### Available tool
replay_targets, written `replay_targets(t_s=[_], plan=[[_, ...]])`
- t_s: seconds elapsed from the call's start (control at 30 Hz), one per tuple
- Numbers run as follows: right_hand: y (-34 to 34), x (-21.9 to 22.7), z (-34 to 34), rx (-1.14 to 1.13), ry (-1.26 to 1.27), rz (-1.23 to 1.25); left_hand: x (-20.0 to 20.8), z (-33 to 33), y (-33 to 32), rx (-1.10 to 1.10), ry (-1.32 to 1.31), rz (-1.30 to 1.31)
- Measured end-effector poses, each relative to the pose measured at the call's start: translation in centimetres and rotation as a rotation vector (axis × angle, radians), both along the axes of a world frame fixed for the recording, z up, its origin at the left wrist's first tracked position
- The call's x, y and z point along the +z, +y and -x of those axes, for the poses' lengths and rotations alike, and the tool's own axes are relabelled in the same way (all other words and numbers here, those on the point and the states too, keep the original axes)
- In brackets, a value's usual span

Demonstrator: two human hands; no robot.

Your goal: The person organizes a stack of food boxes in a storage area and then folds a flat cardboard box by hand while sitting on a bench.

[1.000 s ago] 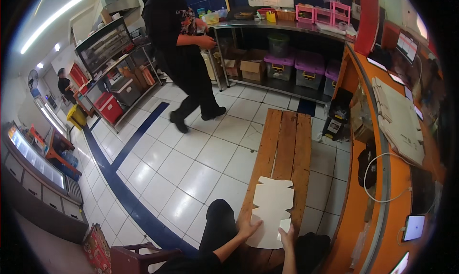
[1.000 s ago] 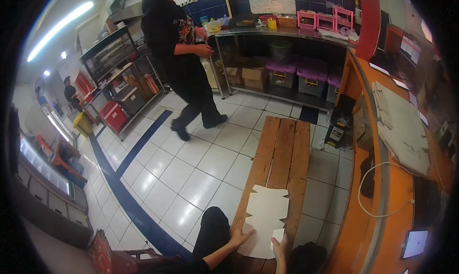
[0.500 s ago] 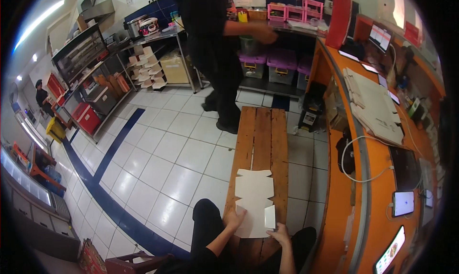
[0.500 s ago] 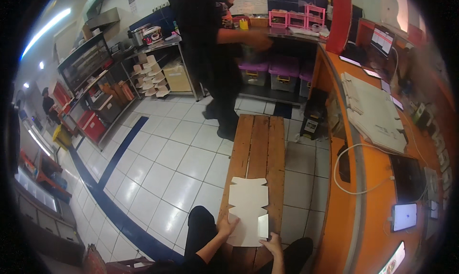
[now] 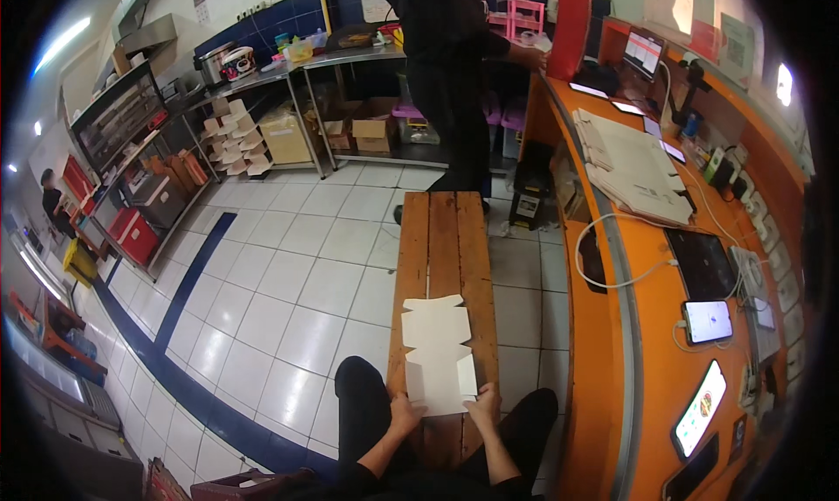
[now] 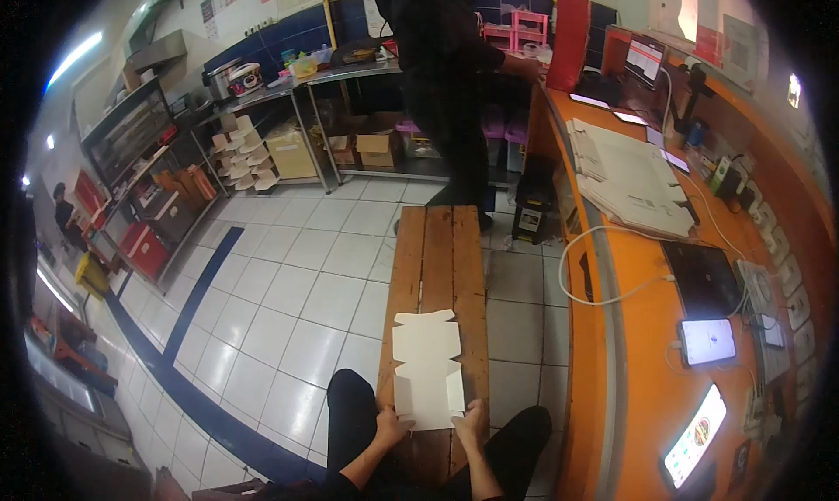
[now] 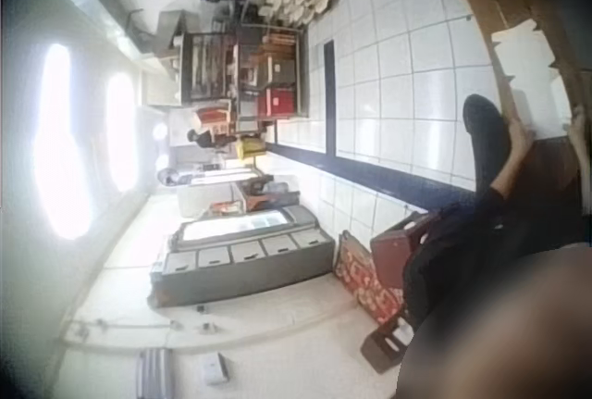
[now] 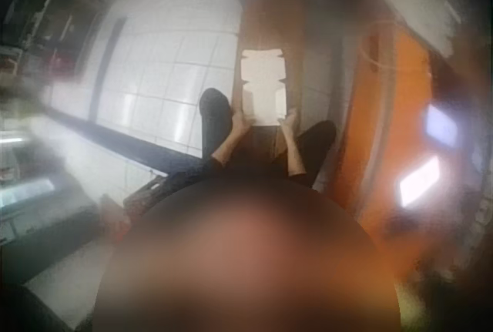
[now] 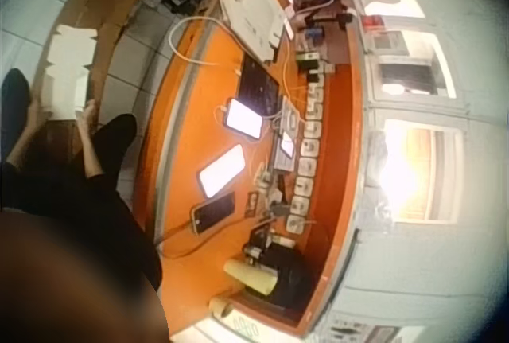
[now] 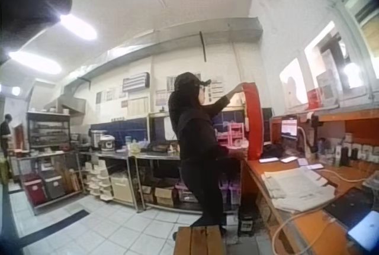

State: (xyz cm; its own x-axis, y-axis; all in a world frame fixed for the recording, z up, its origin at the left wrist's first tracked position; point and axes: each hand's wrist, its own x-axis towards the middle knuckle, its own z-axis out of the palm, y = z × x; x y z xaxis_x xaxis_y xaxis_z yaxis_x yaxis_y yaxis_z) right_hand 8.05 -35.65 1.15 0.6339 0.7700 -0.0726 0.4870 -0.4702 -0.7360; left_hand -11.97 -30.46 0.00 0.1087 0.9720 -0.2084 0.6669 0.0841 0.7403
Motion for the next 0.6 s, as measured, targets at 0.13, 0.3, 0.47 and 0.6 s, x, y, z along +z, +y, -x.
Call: replay_targets(t_s=[0.13, 0.3, 0.47, 0.6], plan=[[0.2, -0.2, 1.7, -0.009, -0.039, -0.140, -0.1, -0.3, -0.1, -0.090, 0.052, -0.074], [-0.2, 1.8, 3.6, 0.105, -0.192, 0.122, -0.1, -0.5, -0.5, -0.054, 0.001, -0.089], [-0.2, -0.2, 4.5, 0.352, -0.592, -0.074, -0.6, -1.2, -0.3, -0.039, 0.027, -0.061], [-0.5, -2.1, 2.3, 0.239, -0.401, -0.083, -0.5, -1.4, 1.2, -0.213, 0.109, 0.128]])
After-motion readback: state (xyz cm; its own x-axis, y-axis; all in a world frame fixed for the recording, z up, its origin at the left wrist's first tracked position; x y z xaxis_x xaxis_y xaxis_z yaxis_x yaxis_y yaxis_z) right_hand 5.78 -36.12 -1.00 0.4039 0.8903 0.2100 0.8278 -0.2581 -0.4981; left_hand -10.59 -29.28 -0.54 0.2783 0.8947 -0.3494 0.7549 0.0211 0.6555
